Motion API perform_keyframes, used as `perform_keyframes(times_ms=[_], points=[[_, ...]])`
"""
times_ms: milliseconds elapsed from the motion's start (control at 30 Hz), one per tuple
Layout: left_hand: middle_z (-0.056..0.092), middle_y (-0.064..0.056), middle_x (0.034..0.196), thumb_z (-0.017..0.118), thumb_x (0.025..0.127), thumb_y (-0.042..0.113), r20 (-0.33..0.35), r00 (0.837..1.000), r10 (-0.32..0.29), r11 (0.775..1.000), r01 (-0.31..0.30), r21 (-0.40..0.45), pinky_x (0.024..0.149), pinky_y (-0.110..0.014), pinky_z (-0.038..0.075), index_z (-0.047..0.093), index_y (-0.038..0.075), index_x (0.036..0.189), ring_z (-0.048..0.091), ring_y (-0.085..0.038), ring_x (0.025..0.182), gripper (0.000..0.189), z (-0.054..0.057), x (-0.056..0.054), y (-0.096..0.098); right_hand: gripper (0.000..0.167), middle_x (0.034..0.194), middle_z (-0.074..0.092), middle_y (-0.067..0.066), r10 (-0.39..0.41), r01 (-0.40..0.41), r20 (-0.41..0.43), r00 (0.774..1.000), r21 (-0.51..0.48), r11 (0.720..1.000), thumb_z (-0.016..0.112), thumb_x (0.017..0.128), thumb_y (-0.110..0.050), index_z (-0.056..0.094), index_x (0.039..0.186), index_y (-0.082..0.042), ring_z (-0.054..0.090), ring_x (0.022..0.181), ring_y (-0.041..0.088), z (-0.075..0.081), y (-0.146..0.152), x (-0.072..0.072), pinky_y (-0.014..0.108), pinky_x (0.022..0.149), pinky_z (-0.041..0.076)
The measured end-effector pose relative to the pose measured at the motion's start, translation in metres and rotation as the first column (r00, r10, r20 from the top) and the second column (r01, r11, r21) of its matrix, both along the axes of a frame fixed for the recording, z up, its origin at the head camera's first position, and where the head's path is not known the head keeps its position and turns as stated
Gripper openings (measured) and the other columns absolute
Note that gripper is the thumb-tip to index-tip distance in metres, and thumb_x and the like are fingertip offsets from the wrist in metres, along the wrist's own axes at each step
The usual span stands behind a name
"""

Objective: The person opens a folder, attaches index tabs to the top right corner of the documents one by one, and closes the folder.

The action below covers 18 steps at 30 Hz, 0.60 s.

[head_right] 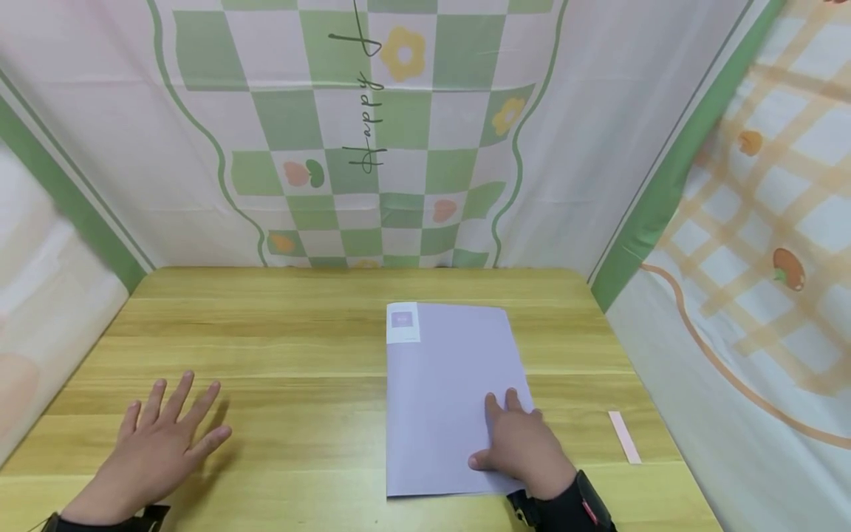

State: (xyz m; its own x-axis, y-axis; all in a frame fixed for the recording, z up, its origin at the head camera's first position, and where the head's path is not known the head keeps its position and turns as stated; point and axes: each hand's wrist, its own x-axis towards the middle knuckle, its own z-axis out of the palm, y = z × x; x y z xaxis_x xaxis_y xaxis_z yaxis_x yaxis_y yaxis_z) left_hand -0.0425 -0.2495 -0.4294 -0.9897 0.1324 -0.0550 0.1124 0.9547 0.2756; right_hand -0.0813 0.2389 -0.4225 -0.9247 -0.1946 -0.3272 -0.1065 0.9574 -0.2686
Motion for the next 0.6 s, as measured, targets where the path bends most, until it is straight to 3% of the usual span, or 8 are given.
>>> perform_keyframes(times_ms=[600], points=[[0.012,-0.032,0.158,0.044,0.100,0.059,0.004,1.000,-0.006,1.000,0.006,0.010,0.103,-0.072,-0.011,0.034,0.007,0.155,0.000,-0.060,0.139,0.076,-0.003,0.002,0.001,0.099,0.144,0.032,0.043,0.007,-0.007,-0.026,1.000,0.004,1.000,0.088,0.070,-0.045,0.047,0.142,0.009,0.042,0.118,0.066,-0.002,-0.042,-0.008,0.071,0.094,0.035]])
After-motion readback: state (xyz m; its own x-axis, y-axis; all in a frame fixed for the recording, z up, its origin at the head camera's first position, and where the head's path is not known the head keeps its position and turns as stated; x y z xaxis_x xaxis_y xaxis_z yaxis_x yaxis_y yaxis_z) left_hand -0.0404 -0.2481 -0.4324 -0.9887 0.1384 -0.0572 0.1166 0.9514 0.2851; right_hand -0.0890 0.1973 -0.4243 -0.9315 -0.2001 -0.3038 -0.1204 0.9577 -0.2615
